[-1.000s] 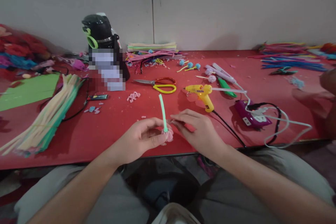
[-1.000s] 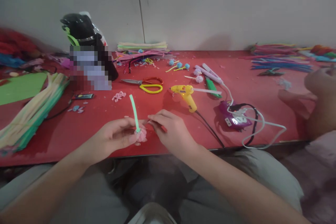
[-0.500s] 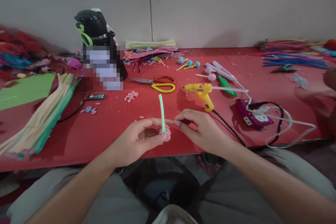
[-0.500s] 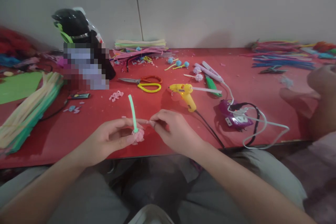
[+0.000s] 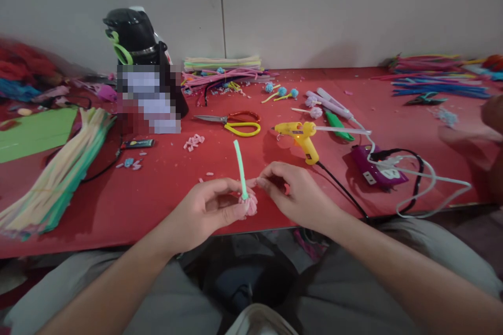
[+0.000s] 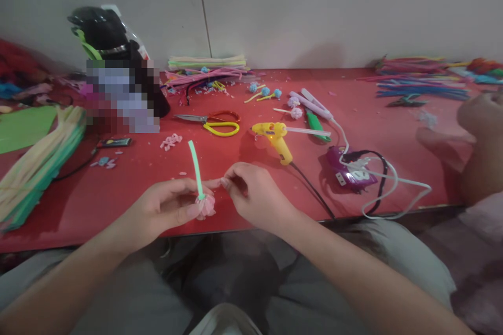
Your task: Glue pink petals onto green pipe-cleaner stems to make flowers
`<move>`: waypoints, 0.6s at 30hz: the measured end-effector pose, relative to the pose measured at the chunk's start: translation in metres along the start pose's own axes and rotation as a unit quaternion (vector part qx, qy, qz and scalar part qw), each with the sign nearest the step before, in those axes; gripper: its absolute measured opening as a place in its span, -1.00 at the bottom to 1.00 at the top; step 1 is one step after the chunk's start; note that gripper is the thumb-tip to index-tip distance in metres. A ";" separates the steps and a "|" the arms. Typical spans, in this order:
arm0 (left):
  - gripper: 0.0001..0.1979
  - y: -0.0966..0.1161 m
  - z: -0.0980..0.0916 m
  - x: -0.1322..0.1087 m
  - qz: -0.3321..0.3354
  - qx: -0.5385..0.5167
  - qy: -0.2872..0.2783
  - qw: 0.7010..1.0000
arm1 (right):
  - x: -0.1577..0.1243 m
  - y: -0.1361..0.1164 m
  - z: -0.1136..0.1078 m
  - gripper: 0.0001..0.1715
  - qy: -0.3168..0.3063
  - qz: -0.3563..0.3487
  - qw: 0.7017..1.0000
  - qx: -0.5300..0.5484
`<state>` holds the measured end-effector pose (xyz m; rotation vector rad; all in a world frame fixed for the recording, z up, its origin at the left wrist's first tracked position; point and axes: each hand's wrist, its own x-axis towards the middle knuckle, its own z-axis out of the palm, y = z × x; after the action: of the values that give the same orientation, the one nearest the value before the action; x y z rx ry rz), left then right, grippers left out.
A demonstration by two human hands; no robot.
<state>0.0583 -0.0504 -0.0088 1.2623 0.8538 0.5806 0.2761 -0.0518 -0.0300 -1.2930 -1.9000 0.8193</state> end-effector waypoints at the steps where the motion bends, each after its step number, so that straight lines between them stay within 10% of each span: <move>1: -0.87 -0.001 0.001 0.000 0.002 -0.005 0.000 1.000 | -0.001 0.001 0.001 -0.83 0.008 -0.005 1.000 -0.006; 18: -0.82 -0.005 0.007 0.006 -0.006 -0.024 0.064 0.998 | -0.003 -0.005 -0.004 -0.87 0.087 -0.127 0.987 -0.041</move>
<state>0.0666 -0.0507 -0.0143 1.1858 0.9487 0.6742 0.2776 -0.0551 -0.0247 -1.1007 -1.9238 0.4872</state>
